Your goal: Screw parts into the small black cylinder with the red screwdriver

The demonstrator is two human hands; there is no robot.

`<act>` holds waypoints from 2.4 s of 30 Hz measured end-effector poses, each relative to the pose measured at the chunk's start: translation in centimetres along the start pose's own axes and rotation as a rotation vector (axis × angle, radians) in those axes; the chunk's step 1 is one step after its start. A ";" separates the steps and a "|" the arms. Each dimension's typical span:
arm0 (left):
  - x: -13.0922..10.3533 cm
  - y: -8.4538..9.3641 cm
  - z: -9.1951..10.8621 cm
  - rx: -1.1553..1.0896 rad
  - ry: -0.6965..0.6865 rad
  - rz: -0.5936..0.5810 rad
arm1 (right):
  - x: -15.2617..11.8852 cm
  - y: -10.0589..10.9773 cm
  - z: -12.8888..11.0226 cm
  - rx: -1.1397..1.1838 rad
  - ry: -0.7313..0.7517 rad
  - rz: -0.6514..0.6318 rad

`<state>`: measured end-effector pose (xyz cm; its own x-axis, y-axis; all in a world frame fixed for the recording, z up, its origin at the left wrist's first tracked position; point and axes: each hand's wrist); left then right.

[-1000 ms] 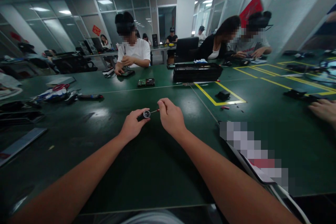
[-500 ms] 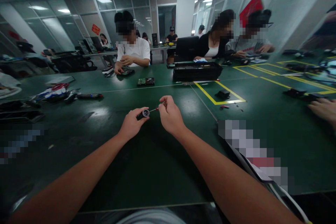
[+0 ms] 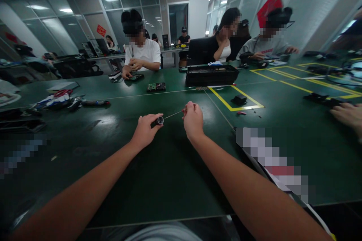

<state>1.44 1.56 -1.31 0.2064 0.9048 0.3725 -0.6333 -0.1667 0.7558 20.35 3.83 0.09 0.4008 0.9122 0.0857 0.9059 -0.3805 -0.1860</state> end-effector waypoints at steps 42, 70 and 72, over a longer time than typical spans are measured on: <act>-0.4 0.3 -0.6 0.003 0.026 0.010 | -2.1 0.4 -1.4 -0.435 0.366 -0.322; 0.1 0.0 -0.7 0.094 -0.027 -0.064 | -0.7 0.1 0.2 -0.250 0.258 -0.123; 0.0 0.0 -0.4 0.101 -0.031 -0.074 | -0.9 0.1 0.0 -0.308 0.313 -0.150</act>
<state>1.17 1.75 -1.51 0.2736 0.9039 0.3288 -0.5376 -0.1397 0.8315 20.13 2.94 0.01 0.2415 0.8887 0.3898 0.9366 -0.3186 0.1461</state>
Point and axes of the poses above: each hand's wrist, its own x-axis towards the middle knuckle, its own y-axis out of the back of the hand, z = x × y, and after that the axes turned 2 degrees about -x, right-handed
